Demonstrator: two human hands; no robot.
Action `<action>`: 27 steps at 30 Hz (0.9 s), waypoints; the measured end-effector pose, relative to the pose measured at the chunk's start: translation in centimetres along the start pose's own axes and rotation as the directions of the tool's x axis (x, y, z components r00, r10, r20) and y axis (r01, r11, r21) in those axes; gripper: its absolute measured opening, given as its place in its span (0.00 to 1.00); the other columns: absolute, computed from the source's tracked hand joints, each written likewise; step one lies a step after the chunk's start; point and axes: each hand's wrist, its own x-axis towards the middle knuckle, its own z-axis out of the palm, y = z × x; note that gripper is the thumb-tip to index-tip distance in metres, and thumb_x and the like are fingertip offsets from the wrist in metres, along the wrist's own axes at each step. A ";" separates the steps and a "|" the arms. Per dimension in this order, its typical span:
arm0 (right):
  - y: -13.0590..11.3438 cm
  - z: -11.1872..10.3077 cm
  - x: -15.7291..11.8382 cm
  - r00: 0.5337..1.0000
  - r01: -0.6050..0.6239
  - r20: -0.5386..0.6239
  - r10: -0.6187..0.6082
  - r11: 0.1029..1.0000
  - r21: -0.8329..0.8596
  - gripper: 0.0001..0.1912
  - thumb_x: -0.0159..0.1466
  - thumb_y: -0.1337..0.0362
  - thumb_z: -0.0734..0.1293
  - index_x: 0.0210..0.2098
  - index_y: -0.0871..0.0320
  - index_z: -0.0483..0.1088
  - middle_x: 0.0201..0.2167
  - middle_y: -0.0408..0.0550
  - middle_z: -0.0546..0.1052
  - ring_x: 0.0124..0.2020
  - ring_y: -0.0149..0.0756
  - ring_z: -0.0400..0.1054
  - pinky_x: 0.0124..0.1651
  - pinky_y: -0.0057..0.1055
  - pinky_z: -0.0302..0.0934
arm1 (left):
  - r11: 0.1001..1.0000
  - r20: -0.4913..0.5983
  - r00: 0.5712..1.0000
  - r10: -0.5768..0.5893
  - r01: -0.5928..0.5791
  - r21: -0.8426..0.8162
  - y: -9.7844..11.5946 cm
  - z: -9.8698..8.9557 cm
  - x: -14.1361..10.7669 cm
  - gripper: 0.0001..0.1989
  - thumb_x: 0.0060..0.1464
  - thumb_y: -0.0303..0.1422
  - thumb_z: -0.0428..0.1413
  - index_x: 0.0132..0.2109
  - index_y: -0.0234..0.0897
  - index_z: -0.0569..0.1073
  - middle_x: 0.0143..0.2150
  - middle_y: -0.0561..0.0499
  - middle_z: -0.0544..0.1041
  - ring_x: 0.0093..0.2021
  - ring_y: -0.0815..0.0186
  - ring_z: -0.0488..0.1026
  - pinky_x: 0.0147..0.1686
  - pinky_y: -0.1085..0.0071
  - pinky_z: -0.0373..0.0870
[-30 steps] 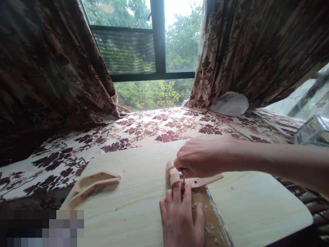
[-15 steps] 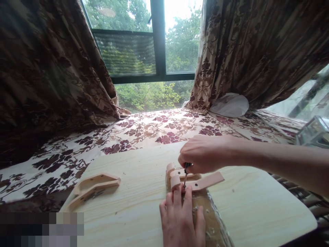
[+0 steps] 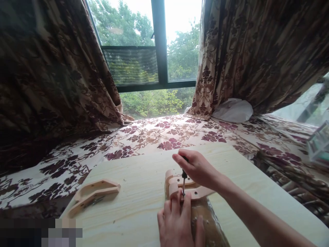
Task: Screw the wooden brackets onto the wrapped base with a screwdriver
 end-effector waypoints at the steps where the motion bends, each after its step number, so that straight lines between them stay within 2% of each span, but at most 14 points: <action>1: 0.4 0.5 0.1 0.999 -0.037 -0.019 0.040 0.986 0.163 0.20 0.66 0.55 0.57 0.20 0.57 0.55 0.17 0.38 0.58 0.22 0.28 0.52 0.26 0.28 0.46 | 1.000 0.005 1.000 -0.012 0.012 0.005 0.1 0.0 0.0 0.22 0.54 0.39 0.52 0.56 0.50 0.68 0.59 0.52 0.69 0.51 0.55 0.68 0.43 0.58 0.63; 2: 0.6 1.1 0.2 0.997 -0.070 -0.019 0.081 0.936 0.345 0.20 0.65 0.54 0.58 0.20 0.57 0.55 0.18 0.38 0.59 0.21 0.27 0.52 0.26 0.28 0.47 | 1.000 0.009 1.000 -0.027 0.027 0.012 0.2 0.1 0.0 0.22 0.54 0.39 0.52 0.56 0.50 0.68 0.60 0.51 0.68 0.51 0.54 0.68 0.43 0.58 0.63; 3: 0.8 1.7 0.3 0.992 -0.100 -0.015 0.128 0.838 0.536 0.21 0.64 0.52 0.59 0.20 0.57 0.55 0.17 0.37 0.58 0.20 0.27 0.52 0.25 0.27 0.47 | 0.999 0.010 0.999 -0.040 0.040 0.016 0.3 0.1 -0.1 0.21 0.54 0.39 0.52 0.56 0.50 0.68 0.60 0.51 0.68 0.52 0.54 0.68 0.44 0.57 0.63; 4: 0.8 2.3 0.4 0.984 -0.121 -0.007 0.176 0.703 0.700 0.21 0.62 0.51 0.61 0.20 0.56 0.54 0.16 0.36 0.58 0.19 0.26 0.50 0.23 0.27 0.46 | 0.998 0.007 0.999 -0.053 0.053 0.018 0.4 0.2 -0.1 0.21 0.54 0.39 0.52 0.56 0.51 0.68 0.60 0.52 0.67 0.52 0.54 0.68 0.44 0.57 0.63; 6: 0.5 3.3 0.3 0.979 -0.118 -0.008 0.203 0.602 0.790 0.22 0.63 0.49 0.59 0.21 0.55 0.51 0.15 0.34 0.52 0.17 0.24 0.44 0.20 0.26 0.42 | 0.998 -0.007 0.998 -0.068 0.068 0.009 0.6 0.2 -0.1 0.20 0.54 0.39 0.52 0.55 0.51 0.69 0.60 0.52 0.67 0.51 0.54 0.68 0.44 0.56 0.63; 8: -0.1 3.9 -0.1 0.977 -0.126 0.010 0.213 0.539 0.833 0.23 0.62 0.50 0.61 0.20 0.55 0.49 0.14 0.32 0.49 0.16 0.23 0.39 0.19 0.25 0.38 | 0.998 -0.015 0.998 -0.067 0.067 -0.003 0.7 0.2 0.0 0.20 0.54 0.39 0.52 0.55 0.51 0.69 0.60 0.53 0.68 0.51 0.55 0.68 0.44 0.57 0.63; 12: -0.8 4.2 -1.0 0.960 -0.131 0.015 0.281 0.399 0.907 0.24 0.57 0.53 0.68 0.18 0.57 0.51 0.12 0.31 0.51 0.15 0.21 0.38 0.18 0.24 0.34 | 0.998 -0.031 0.998 -0.055 0.055 0.014 0.8 0.2 0.1 0.19 0.56 0.36 0.49 0.54 0.51 0.69 0.58 0.54 0.69 0.49 0.57 0.68 0.42 0.58 0.64; 15: -0.6 4.2 -1.2 0.952 -0.127 0.006 0.308 0.374 0.919 0.24 0.55 0.53 0.69 0.17 0.57 0.51 0.11 0.31 0.51 0.14 0.20 0.38 0.17 0.23 0.34 | 0.999 -0.066 0.997 -0.044 0.046 0.030 0.8 0.2 0.1 0.19 0.56 0.33 0.48 0.53 0.53 0.70 0.57 0.54 0.70 0.48 0.58 0.69 0.40 0.60 0.64; 20: -0.5 4.2 -1.7 0.956 -0.181 0.072 0.283 0.379 0.907 0.25 0.53 0.52 0.69 0.17 0.56 0.49 0.10 0.30 0.50 0.14 0.19 0.37 0.17 0.23 0.32 | 0.999 -0.060 0.998 -0.029 0.031 0.031 0.7 0.3 0.2 0.18 0.56 0.32 0.47 0.52 0.54 0.70 0.58 0.56 0.70 0.48 0.58 0.70 0.39 0.61 0.64; 27: -0.6 4.2 -2.4 0.962 -0.148 0.047 0.269 0.368 0.918 0.25 0.54 0.51 0.69 0.18 0.56 0.50 0.10 0.30 0.51 0.14 0.19 0.37 0.16 0.23 0.33 | 0.998 -0.065 0.996 -0.057 0.059 0.030 0.9 0.3 0.1 0.19 0.56 0.31 0.47 0.52 0.52 0.70 0.57 0.54 0.71 0.48 0.58 0.69 0.41 0.60 0.63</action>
